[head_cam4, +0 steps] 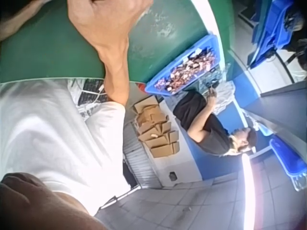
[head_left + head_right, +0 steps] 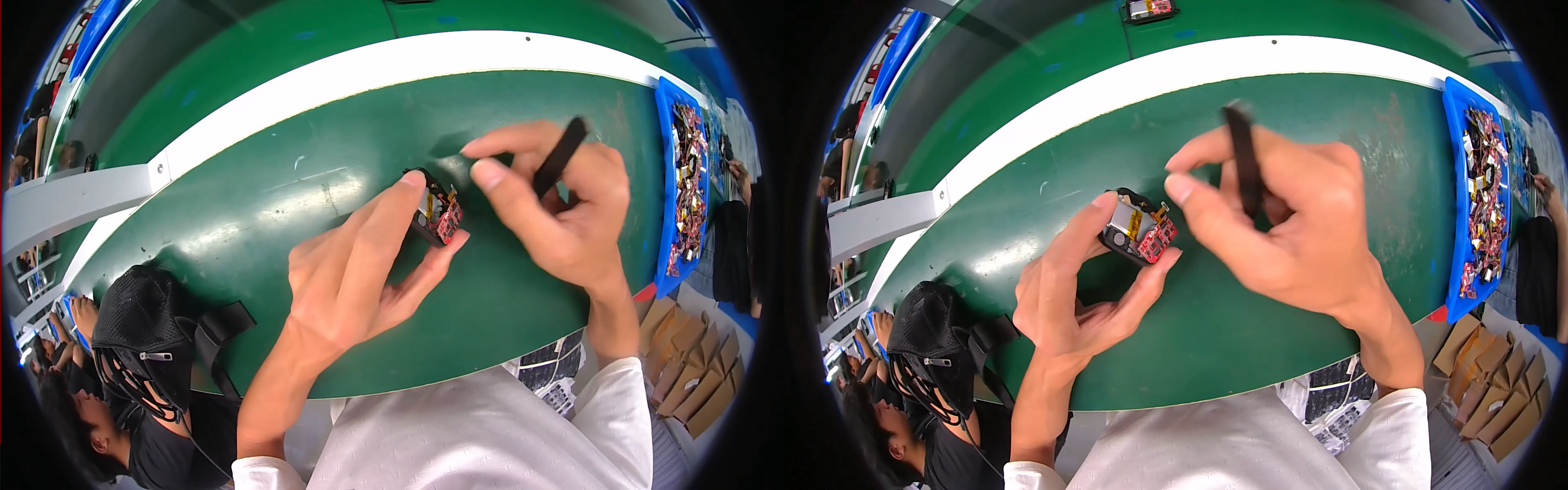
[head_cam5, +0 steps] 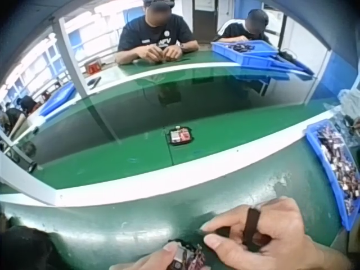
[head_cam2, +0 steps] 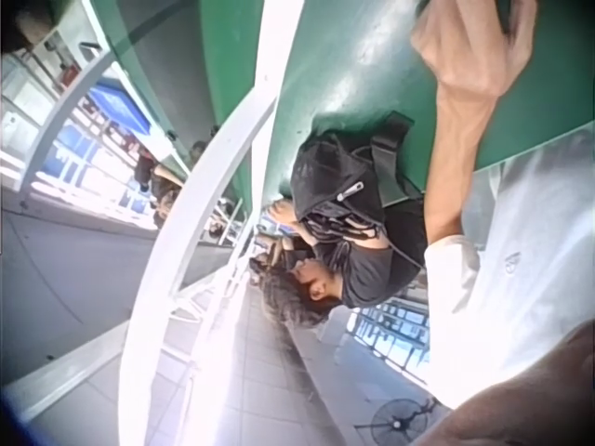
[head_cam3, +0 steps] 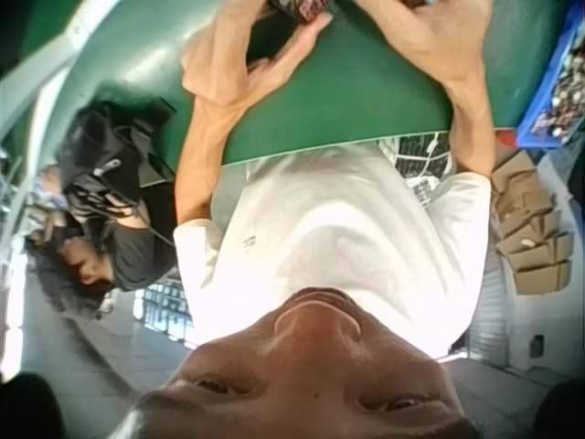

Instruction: The recorder is assembling small electronic components (possibly watch or tracker internals) using tweezers on a production line.

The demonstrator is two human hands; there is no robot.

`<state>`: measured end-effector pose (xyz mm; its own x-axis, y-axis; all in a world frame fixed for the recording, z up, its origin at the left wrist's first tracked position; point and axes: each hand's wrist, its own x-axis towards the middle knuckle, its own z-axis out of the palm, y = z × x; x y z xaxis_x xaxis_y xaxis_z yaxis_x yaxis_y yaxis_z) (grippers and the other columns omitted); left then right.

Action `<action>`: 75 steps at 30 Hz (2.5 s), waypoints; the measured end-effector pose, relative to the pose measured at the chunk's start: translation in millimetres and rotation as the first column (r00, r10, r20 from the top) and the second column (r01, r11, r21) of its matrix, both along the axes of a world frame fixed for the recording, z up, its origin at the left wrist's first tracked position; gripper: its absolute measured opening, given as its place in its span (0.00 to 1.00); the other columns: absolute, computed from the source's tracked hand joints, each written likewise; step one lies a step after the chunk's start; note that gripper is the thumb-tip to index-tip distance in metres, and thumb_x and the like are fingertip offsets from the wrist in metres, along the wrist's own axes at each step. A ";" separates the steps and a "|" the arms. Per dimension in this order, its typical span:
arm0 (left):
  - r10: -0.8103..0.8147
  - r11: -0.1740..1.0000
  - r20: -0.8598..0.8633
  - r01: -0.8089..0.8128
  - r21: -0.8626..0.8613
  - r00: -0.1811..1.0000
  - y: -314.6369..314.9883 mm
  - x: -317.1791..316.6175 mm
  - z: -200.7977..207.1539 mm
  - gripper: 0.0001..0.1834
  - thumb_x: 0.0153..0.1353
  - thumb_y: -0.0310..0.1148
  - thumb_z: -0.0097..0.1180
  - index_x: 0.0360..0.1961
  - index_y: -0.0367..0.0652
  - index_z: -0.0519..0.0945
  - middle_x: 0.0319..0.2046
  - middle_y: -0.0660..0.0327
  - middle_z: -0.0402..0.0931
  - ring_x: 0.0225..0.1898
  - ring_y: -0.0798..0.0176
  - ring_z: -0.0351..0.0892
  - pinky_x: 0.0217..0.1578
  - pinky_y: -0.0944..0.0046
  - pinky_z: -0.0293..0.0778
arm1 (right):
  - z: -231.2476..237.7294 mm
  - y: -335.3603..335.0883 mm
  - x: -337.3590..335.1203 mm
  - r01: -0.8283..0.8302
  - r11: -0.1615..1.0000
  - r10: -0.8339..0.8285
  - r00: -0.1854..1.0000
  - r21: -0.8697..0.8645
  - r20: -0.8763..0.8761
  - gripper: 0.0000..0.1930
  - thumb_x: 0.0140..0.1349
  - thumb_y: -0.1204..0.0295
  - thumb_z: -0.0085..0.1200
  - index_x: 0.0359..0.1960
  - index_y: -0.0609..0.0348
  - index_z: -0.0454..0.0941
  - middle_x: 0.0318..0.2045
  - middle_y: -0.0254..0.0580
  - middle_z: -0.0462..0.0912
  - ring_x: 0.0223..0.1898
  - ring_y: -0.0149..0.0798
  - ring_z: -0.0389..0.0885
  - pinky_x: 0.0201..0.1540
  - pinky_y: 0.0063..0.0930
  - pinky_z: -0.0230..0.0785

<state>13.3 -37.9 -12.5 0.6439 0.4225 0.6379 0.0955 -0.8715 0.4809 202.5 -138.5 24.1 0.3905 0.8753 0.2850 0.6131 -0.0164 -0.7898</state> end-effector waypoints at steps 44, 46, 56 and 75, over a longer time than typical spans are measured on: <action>-0.051 0.999 -0.095 0.052 0.002 0.994 1.3 7.1 5.4 0.32 0.46 0.28 0.82 0.53 0.28 0.83 0.39 0.48 0.89 0.32 0.58 0.90 0.31 0.65 0.84 | -10.6 -1.5 -9.8 -0.027 0.999 0.026 0.999 -0.028 -0.038 0.03 0.57 0.80 0.64 0.32 0.65 0.87 0.14 0.37 0.79 0.14 0.28 0.77 0.19 0.24 0.65; -0.052 0.998 -0.081 0.048 -0.049 0.995 4.3 6.9 7.2 0.32 0.48 0.28 0.81 0.54 0.27 0.83 0.38 0.47 0.88 0.32 0.57 0.90 0.30 0.64 0.84 | -8.1 -0.3 -7.8 0.029 0.997 -0.036 0.994 -0.066 -0.102 0.04 0.60 0.76 0.64 0.33 0.65 0.85 0.15 0.38 0.79 0.16 0.27 0.78 0.20 0.23 0.67; -0.044 0.988 0.020 0.047 -0.150 0.999 9.9 7.8 2.6 0.33 0.47 0.26 0.81 0.55 0.26 0.82 0.36 0.47 0.87 0.27 0.58 0.87 0.27 0.65 0.82 | 14.8 7.3 10.2 0.098 0.984 -0.178 0.598 -0.148 -0.781 0.30 0.82 0.53 0.30 0.33 0.64 0.78 0.32 0.55 0.85 0.19 0.35 0.82 0.20 0.23 0.79; -0.009 0.988 -0.009 0.008 -0.154 1.000 10.0 5.2 4.7 0.33 0.46 0.25 0.82 0.54 0.24 0.81 0.41 0.46 0.88 0.31 0.59 0.90 0.32 0.67 0.84 | 3.4 0.5 5.5 0.046 0.998 -0.054 0.689 -0.031 -0.723 0.18 0.80 0.60 0.47 0.48 0.68 0.75 0.42 0.59 0.84 0.38 0.47 0.91 0.26 0.27 0.86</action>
<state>18.5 -27.9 -7.9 0.6535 0.5095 0.5597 0.0934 -0.7882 0.6083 208.0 -138.0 27.5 0.5159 0.8492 -0.1125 -0.1495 -0.0400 -0.9879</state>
